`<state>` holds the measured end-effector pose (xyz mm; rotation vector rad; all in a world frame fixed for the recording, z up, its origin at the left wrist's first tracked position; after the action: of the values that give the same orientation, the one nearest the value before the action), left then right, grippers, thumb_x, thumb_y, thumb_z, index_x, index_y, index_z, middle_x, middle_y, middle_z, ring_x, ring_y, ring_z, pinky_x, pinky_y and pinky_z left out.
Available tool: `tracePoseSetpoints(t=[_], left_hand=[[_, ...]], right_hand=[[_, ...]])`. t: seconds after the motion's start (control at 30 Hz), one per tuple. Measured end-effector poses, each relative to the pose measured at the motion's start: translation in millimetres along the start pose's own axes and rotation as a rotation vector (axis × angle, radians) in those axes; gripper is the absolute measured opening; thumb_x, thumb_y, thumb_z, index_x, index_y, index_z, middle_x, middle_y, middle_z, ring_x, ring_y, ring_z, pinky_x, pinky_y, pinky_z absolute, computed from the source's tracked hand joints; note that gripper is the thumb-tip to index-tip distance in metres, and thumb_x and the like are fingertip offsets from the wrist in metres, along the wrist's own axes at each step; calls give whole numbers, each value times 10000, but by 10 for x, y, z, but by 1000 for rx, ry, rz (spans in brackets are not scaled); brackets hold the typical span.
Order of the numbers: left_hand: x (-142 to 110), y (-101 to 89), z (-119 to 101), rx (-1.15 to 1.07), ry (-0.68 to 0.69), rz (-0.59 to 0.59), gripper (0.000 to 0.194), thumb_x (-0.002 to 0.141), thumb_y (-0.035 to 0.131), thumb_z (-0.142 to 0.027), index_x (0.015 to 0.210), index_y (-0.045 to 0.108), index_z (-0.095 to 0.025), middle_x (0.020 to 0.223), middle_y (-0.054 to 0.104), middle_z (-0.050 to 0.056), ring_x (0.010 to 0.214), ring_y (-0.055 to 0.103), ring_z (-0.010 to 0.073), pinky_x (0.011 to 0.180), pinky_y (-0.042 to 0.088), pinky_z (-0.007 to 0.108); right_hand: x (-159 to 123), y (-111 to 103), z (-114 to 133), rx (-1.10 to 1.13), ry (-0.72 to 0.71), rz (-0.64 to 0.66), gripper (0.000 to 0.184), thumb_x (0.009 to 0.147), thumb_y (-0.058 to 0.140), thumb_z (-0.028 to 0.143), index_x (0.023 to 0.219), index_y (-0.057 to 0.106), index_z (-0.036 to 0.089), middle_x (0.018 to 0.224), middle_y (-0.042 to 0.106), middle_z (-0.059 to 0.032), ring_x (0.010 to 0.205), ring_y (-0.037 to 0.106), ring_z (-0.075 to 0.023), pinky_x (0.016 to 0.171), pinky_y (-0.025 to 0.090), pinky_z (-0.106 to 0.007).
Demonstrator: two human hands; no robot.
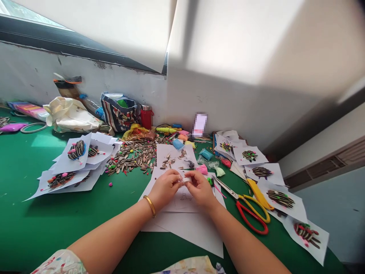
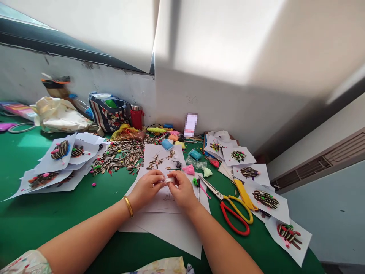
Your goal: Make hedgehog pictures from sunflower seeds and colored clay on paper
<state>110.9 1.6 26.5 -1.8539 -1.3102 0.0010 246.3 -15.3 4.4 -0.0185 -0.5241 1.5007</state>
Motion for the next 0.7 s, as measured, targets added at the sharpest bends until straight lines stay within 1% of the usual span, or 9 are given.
tracePoseSetpoints(t=[0.1,0.23,0.4,0.53,0.63,0.7], left_hand=[[11,-22,-4,44,14,2,126,900,593,-212,849,702,-176,963,647,59,859,630,163,807,506,292],[12,-42,13,91,14,15,127,909,581,-217,859,690,-176,961,648,56,872,627,168,814,506,292],[-9,4,22,100,28,44,109,907,597,-240,898,690,-183,1018,649,60,895,628,169,824,508,290],[-7,9,-18,158,75,49,159,920,566,-234,829,682,-175,961,660,62,850,628,172,786,507,294],[-1,-53,-38,153,87,27,163,930,546,-236,851,678,-181,986,659,63,860,624,171,784,503,297],[6,-134,-31,86,73,-16,152,930,547,-237,867,676,-186,1029,645,65,898,619,170,803,502,297]], right_hand=[[4,-25,24,-1,3,-27,182,796,600,225,976,621,206,926,611,-40,775,568,-166,683,485,-290],[8,-62,61,-11,6,-66,161,807,601,248,961,619,206,916,610,-37,768,557,-165,679,476,-287],[7,-3,19,-6,53,-19,173,821,592,271,982,611,209,930,606,-39,781,563,-172,699,480,-297],[15,23,-2,-14,88,0,180,822,594,292,979,616,207,934,609,-42,768,564,-171,689,475,-296],[24,-7,-10,-24,105,-8,183,831,590,310,982,613,209,931,617,-41,758,562,-169,662,460,-287],[24,-47,-35,-8,126,-23,191,838,590,325,991,604,212,901,615,-34,731,555,-162,631,443,-277]])
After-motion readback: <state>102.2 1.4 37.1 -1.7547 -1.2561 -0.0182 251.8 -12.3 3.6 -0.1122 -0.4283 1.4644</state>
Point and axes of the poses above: each hand's wrist, its own x-axis towards the middle knuckle, its own y-axis out of the palm, z = x × y, the point moved 9 cm from there along x, towards the middle knuckle
